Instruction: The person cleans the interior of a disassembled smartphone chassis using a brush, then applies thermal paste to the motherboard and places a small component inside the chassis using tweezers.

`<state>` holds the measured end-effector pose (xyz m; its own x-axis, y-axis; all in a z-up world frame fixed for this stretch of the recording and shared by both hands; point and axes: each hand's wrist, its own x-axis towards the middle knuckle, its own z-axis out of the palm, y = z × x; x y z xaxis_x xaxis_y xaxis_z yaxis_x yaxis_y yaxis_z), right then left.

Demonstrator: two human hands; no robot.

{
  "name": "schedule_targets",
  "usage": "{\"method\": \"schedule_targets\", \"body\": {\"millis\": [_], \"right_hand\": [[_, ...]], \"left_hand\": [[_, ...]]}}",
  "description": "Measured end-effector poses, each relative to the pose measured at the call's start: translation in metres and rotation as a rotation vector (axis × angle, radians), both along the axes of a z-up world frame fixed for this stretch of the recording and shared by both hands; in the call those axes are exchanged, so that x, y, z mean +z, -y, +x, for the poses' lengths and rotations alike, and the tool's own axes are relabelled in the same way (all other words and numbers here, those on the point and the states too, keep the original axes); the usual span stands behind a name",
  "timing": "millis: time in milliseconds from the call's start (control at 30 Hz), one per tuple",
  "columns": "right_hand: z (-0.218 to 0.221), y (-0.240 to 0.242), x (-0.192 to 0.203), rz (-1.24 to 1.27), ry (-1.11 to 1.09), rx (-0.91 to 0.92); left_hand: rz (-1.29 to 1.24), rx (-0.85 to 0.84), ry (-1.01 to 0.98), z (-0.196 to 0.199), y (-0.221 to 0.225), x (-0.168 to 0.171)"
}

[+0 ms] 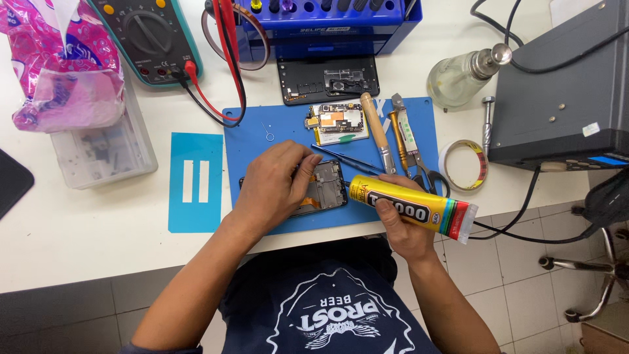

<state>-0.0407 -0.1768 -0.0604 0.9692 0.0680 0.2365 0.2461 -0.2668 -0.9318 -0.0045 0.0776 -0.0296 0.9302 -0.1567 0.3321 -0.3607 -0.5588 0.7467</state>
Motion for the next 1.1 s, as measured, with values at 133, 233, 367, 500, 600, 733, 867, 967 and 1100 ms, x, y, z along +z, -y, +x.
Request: {"method": "schedule_targets", "body": {"millis": [133,233,367,500,600,733,867,967,1100], "right_hand": [[0.0013,0.0026,-0.0026,-0.013,0.003,-0.004],[0.0017,0.0003,-0.0025,-0.018,0.010,-0.002],[0.0019,-0.0008,-0.0008,-0.038,0.017,-0.006],[0.0021,-0.0009,0.0013,-0.037,0.014,-0.007],[0.0027,-0.0015,0.0005,-0.044,0.015,0.001],[0.0009,-0.0030,0.0016,-0.043,0.007,-0.002],[0.0020,-0.0002,-0.0010,-0.051,0.020,0.000],[0.0019,-0.0019,-0.0018,-0.046,0.031,-0.001],[0.0007,-0.0003,-0.0029,-0.058,0.042,-0.005]], "left_hand": [[-0.011,-0.026,-0.003,-0.0004,0.0022,0.0015],[-0.005,-0.025,0.032,-0.0009,0.0031,0.0017],[-0.019,-0.024,0.026,-0.0007,0.0036,0.0034],[-0.030,-0.022,0.021,-0.0020,0.0033,0.0042],[-0.035,-0.013,0.022,-0.0017,0.0036,0.0026],[-0.034,-0.016,0.022,-0.0016,0.0034,0.0020],[-0.026,-0.028,-0.003,-0.0012,0.0029,0.0022],[-0.022,-0.032,-0.007,-0.0006,0.0027,0.0022],[-0.021,-0.036,-0.018,-0.0006,0.0031,0.0050]]}}
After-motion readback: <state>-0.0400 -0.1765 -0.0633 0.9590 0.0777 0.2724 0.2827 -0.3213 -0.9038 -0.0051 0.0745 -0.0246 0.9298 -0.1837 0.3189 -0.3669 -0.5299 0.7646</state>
